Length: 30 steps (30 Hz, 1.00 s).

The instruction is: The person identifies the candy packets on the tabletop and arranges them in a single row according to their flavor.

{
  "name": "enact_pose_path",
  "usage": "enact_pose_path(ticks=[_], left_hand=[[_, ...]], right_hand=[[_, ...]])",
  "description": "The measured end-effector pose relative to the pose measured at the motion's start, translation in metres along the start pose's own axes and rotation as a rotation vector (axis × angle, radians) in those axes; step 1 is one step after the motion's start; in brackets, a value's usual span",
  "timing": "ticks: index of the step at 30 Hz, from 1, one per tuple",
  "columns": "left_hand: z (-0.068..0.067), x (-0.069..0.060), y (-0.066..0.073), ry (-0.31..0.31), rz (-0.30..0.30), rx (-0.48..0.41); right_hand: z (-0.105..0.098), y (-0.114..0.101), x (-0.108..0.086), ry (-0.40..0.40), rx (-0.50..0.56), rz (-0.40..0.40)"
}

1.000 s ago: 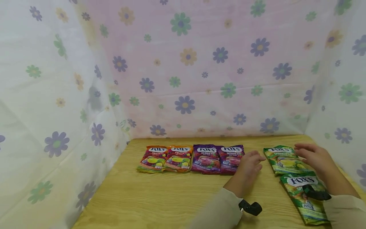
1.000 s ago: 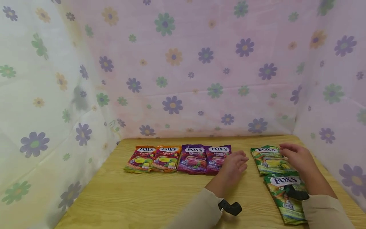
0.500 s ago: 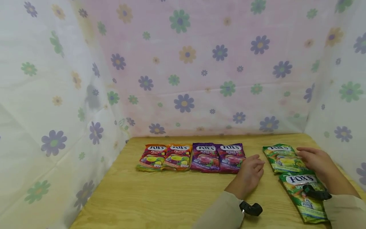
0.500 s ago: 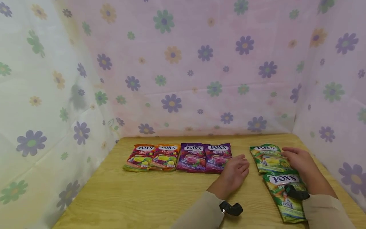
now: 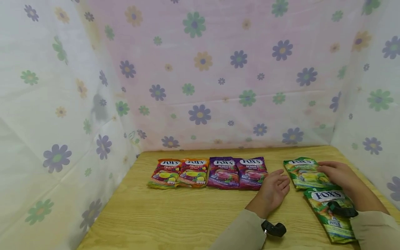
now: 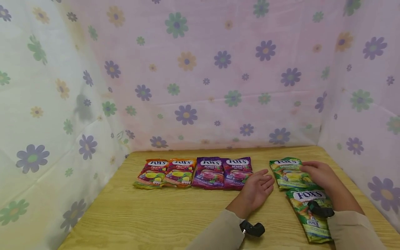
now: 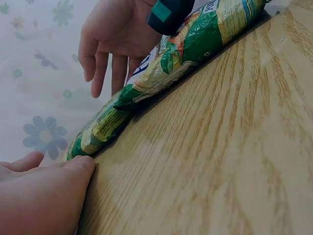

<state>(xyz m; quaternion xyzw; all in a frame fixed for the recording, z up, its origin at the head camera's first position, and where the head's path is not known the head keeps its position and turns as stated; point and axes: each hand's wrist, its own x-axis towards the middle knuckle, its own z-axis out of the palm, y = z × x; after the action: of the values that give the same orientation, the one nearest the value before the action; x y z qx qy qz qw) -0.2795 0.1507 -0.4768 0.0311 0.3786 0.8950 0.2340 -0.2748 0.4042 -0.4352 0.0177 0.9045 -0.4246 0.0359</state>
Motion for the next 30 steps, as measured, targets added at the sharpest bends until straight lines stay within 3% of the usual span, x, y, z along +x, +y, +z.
enact_pose_path(ticks=[7,17,30], left_hand=[[0.001,-0.001,0.0,-0.004,0.009,0.015],[0.0,0.001,0.004,-0.053,0.038,0.006],[-0.003,0.0,0.011,-0.089,0.155,-0.013]], right_hand=[[0.005,-0.01,0.0,-0.016,-0.056,-0.028],[0.007,-0.016,-0.001,0.003,0.024,-0.053],[0.008,-0.038,-0.005,0.071,0.054,-0.073]])
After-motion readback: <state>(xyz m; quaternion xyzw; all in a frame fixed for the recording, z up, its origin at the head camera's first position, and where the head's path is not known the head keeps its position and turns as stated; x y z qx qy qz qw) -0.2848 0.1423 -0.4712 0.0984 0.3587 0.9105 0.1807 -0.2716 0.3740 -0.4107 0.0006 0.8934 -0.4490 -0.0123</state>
